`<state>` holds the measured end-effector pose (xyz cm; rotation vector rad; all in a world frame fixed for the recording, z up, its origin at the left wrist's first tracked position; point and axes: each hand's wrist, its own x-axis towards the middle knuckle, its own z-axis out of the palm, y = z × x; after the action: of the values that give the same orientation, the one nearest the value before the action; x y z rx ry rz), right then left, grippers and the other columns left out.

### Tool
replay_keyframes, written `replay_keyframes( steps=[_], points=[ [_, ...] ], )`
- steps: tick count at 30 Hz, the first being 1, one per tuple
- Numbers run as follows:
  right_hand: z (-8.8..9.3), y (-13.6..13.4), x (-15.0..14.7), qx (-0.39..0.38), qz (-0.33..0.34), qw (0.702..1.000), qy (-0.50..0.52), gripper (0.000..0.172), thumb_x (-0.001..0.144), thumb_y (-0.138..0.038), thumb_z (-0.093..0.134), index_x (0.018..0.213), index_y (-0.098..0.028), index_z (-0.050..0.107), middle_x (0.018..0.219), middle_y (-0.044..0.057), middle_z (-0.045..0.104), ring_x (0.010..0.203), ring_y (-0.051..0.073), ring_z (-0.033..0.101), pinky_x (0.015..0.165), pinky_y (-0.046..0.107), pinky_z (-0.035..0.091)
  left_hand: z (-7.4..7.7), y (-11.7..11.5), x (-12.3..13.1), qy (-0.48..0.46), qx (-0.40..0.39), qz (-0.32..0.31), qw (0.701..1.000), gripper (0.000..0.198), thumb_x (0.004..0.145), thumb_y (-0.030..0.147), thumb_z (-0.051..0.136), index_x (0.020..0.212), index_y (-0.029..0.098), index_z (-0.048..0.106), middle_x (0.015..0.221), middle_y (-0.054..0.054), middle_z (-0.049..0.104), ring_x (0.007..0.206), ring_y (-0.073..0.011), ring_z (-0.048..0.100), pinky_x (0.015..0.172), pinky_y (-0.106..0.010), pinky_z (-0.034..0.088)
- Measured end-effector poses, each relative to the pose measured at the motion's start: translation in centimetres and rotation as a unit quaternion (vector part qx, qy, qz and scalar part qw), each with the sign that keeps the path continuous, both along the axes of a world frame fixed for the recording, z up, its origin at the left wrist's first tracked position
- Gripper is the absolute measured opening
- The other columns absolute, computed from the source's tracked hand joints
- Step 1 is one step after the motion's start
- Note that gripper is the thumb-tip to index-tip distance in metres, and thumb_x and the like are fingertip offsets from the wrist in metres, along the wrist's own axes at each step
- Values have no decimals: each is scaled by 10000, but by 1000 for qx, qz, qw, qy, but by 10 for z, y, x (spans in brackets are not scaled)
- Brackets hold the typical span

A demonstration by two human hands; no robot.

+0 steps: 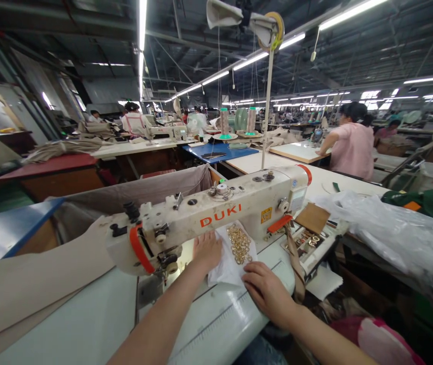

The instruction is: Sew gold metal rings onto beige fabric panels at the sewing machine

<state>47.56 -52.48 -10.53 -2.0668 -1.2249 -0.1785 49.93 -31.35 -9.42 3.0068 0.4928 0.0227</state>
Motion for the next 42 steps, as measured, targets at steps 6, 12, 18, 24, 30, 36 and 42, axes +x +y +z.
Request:
replay_keyframes(
  steps=[6,12,18,24,30,36,42],
  points=[
    [2,2,2,-2,-3,1000,5,197,884,-132,473,933,-189,655,1038,94,622,1021,211,546,910,361,477,11,-2,-11,-46,22,-16,999,492,929,255,242,1347,57,409,1385,-216,459,1318,-314,362,1070,-509,222],
    [2,2,0,-2,1,1000,10,193,880,-124,476,918,-191,653,1037,90,621,1024,210,541,905,358,475,8,-12,-42,-60,18,-84,995,543,927,341,324,1391,59,349,1477,-187,329,1382,-283,257,1115,-439,211],
    [2,-7,14,6,-89,996,7,208,887,-152,460,988,-182,640,1069,109,622,1008,224,565,889,379,475,-2,-13,-49,4,6,-96,995,592,918,394,340,1380,24,364,1475,-220,305,1385,-300,243,1100,-457,244],
    [14,-11,14,-123,-207,970,33,290,850,-306,559,1088,-148,608,877,100,646,866,266,597,776,381,479,-7,-13,-48,-14,5,-96,995,593,920,389,356,1384,19,357,1472,-225,302,1384,-310,239,1100,-474,237],
    [8,10,9,-106,-215,968,80,343,775,-149,549,1116,-148,593,853,82,661,805,236,618,735,333,472,-6,-15,-51,-10,23,-97,995,604,929,396,333,1393,9,338,1480,-221,283,1381,-320,246,1094,-486,242],
    [13,22,10,-49,-208,974,74,281,784,-72,457,997,-160,617,854,62,625,774,188,597,739,285,455,-6,-16,-53,-24,32,-94,995,598,931,398,323,1385,10,354,1468,-226,310,1372,-328,266,1083,-503,249],
    [30,43,4,-65,-163,984,6,263,758,-38,476,923,-179,624,877,53,598,809,180,570,718,255,430,-6,-17,-53,-28,60,-92,994,582,932,394,311,1377,26,377,1457,-215,345,1360,-316,298,1077,-492,267]
  ],
)
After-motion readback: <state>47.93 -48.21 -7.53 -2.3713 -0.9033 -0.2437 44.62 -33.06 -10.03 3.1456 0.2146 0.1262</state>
